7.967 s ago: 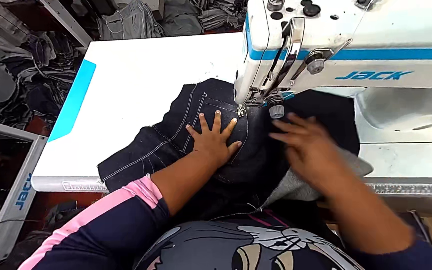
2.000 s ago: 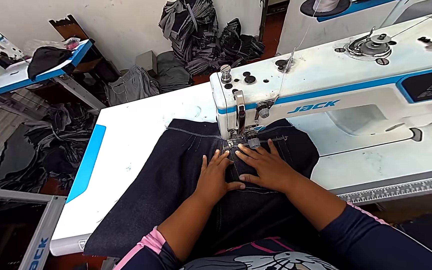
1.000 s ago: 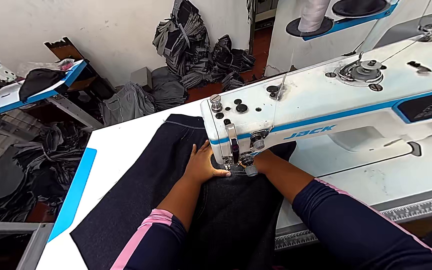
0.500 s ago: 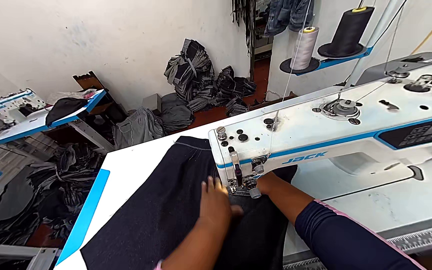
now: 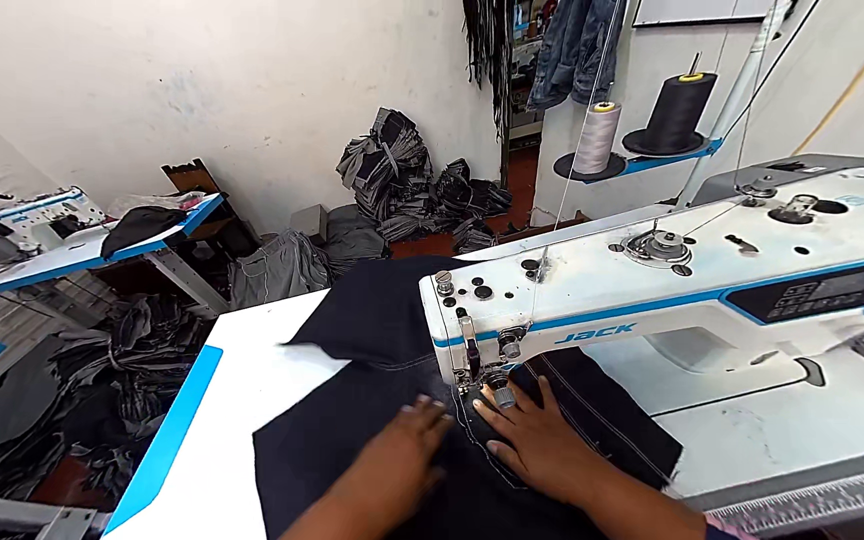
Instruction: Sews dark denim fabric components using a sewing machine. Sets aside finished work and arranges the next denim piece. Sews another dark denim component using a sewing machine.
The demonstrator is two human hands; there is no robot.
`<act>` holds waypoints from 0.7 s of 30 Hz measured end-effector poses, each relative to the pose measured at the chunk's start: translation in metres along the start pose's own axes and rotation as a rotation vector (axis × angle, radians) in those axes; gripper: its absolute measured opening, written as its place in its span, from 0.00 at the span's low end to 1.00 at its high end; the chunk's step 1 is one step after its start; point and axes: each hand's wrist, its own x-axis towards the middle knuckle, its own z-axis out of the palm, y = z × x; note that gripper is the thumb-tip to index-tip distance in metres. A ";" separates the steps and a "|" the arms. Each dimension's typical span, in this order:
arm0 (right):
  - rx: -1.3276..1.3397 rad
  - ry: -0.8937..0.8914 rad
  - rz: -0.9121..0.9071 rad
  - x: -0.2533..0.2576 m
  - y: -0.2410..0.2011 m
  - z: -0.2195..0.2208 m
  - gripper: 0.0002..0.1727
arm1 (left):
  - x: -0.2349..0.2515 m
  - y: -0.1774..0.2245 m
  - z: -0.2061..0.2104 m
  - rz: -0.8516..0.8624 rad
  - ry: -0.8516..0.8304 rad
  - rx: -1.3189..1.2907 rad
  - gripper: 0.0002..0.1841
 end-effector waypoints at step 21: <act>0.023 -0.106 0.015 0.024 0.008 -0.030 0.34 | 0.051 0.003 0.091 0.279 0.620 -0.008 0.24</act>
